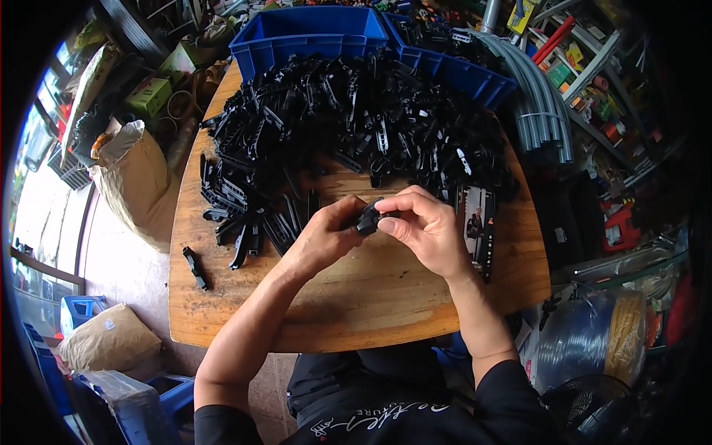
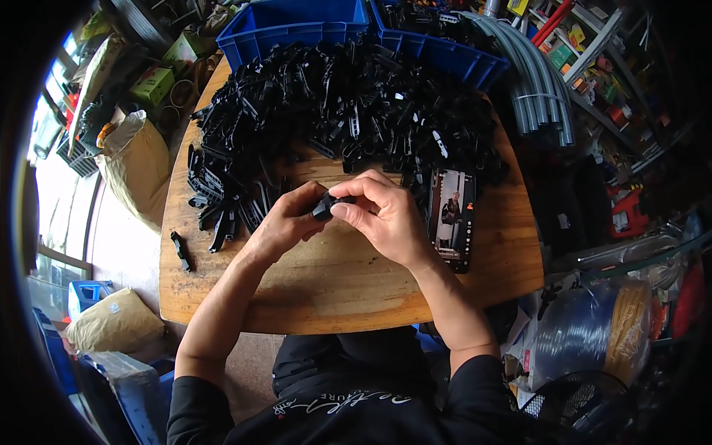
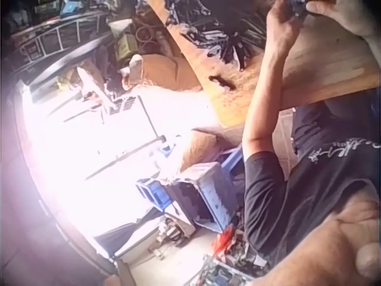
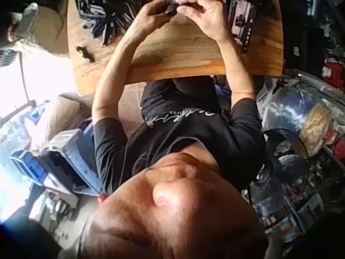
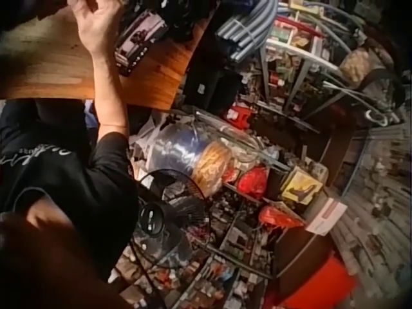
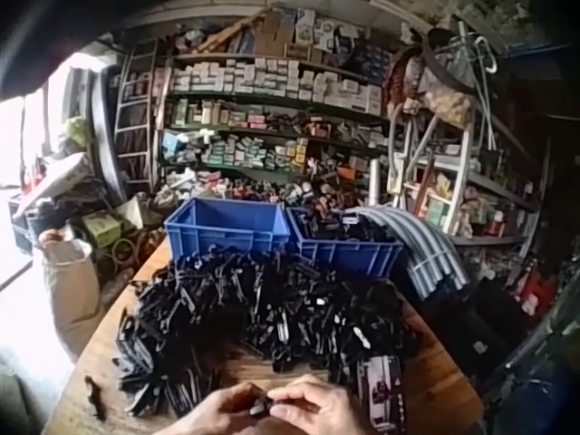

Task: Assembling and inspecting small black plastic industrial components at a workbench.

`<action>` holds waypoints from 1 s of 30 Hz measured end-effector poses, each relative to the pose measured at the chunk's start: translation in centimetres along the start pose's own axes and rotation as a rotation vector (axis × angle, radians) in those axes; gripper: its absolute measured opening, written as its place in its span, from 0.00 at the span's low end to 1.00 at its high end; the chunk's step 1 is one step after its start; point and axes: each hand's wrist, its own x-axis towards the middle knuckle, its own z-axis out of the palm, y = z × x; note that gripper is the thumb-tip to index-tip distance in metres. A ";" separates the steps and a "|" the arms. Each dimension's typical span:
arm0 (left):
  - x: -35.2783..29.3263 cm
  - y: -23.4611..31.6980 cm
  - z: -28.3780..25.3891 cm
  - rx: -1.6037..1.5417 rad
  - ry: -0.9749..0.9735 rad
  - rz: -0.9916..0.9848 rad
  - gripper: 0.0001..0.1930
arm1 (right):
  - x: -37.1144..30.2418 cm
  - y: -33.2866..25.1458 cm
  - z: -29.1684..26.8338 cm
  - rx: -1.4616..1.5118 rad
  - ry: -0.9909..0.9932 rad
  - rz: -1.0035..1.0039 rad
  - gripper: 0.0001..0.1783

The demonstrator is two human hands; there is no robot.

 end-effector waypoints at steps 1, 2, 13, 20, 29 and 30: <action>0.0 0.2 0.1 0.123 0.065 0.080 0.08 | -0.2 0.1 0.1 0.007 0.034 -0.006 0.10; -0.2 0.1 0.2 0.246 0.129 0.156 0.08 | -0.4 0.3 0.3 0.017 0.068 -0.009 0.10; -0.3 0.3 0.3 0.155 0.095 0.109 0.16 | -0.8 1.0 0.2 -0.051 0.134 -0.038 0.14; -0.6 0.1 1.3 0.359 0.150 0.302 0.21 | -1.3 1.0 1.0 -0.162 0.207 -0.136 0.13; -0.4 -0.2 0.9 0.530 0.093 0.375 0.15 | -1.1 0.7 0.7 -0.225 0.180 -0.163 0.12; -0.3 -0.5 0.9 0.523 0.116 0.480 0.15 | -1.1 0.7 0.7 -0.216 0.171 -0.157 0.11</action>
